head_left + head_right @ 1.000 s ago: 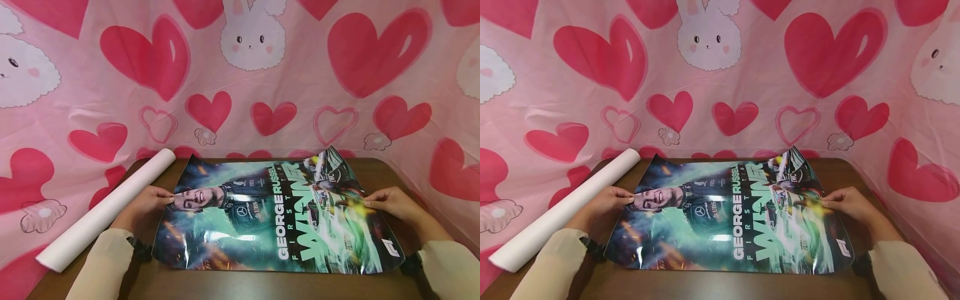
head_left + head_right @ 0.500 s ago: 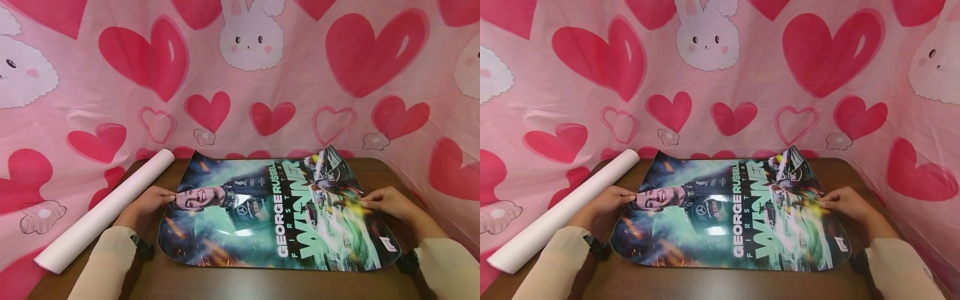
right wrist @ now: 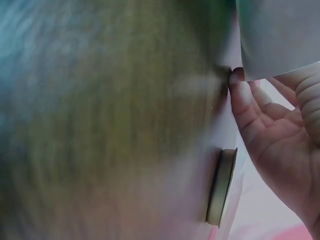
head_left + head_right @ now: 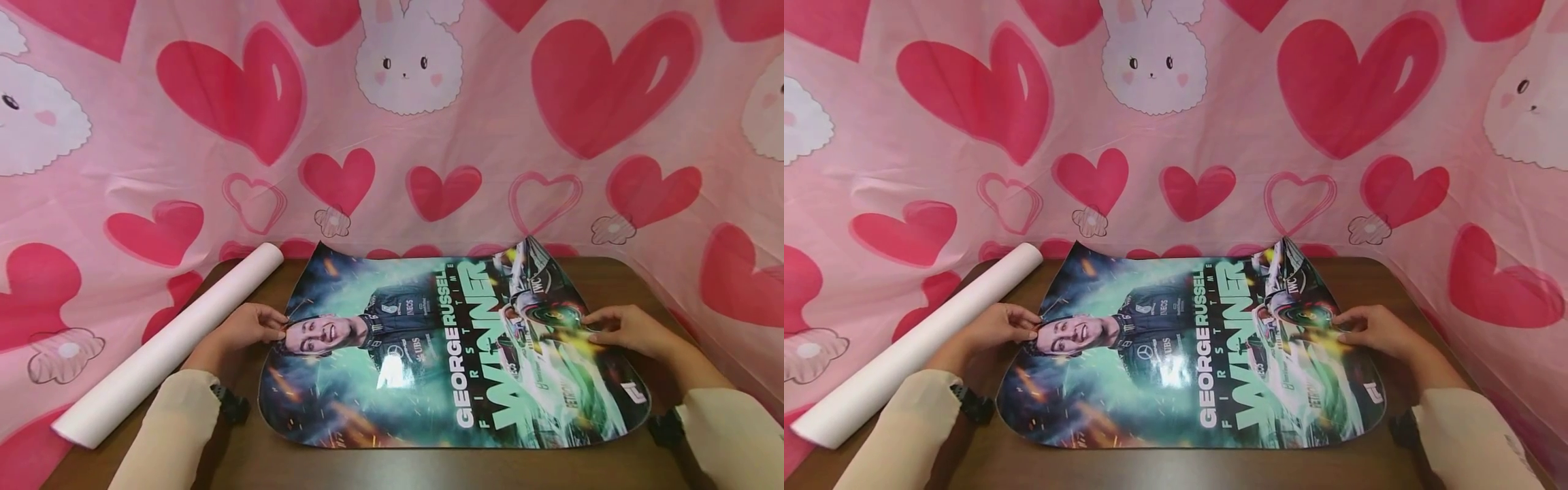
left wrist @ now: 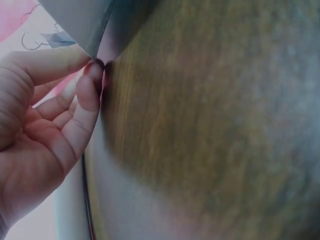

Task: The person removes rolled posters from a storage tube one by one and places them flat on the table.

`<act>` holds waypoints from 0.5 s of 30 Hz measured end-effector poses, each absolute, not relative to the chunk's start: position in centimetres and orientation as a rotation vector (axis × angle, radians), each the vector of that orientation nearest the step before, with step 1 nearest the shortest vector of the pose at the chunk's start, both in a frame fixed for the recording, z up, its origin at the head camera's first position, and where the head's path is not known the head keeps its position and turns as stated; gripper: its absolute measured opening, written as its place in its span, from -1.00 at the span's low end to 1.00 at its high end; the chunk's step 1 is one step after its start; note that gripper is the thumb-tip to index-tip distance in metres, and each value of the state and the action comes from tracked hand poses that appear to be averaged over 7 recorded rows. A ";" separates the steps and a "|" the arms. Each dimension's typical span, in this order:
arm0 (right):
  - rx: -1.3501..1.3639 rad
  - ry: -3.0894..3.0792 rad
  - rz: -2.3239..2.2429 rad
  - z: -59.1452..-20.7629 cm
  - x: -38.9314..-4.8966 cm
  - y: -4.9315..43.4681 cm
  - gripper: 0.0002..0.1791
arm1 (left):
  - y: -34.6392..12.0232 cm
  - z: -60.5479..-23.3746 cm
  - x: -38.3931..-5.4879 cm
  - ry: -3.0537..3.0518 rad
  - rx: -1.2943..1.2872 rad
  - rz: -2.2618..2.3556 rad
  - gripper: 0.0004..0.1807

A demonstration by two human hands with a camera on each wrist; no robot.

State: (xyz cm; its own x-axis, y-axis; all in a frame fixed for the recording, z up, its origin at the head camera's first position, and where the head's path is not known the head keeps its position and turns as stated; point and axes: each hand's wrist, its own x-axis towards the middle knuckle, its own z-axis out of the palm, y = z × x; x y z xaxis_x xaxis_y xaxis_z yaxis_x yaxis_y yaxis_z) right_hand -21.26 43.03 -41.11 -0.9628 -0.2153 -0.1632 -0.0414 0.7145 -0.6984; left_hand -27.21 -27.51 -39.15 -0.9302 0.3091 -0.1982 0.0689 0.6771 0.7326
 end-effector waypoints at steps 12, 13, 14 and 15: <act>-0.182 2.846 -0.984 -40.2 -20.6 43.1 -0.47 | -28.5 -38.6 -26.8 2.666 0.179 1.065 -0.66; -0.177 2.885 -0.968 -40.0 -20.5 43.2 -0.47 | -28.7 -38.3 -26.6 2.682 0.170 1.061 -0.66; -0.169 2.922 -0.959 -39.8 -20.5 43.3 -0.47 | -28.8 -38.0 -26.4 2.702 0.156 1.054 -0.66; -0.155 2.956 -0.945 -39.6 -20.4 43.4 -0.46 | -28.9 -37.7 -26.2 2.730 0.145 1.042 -0.65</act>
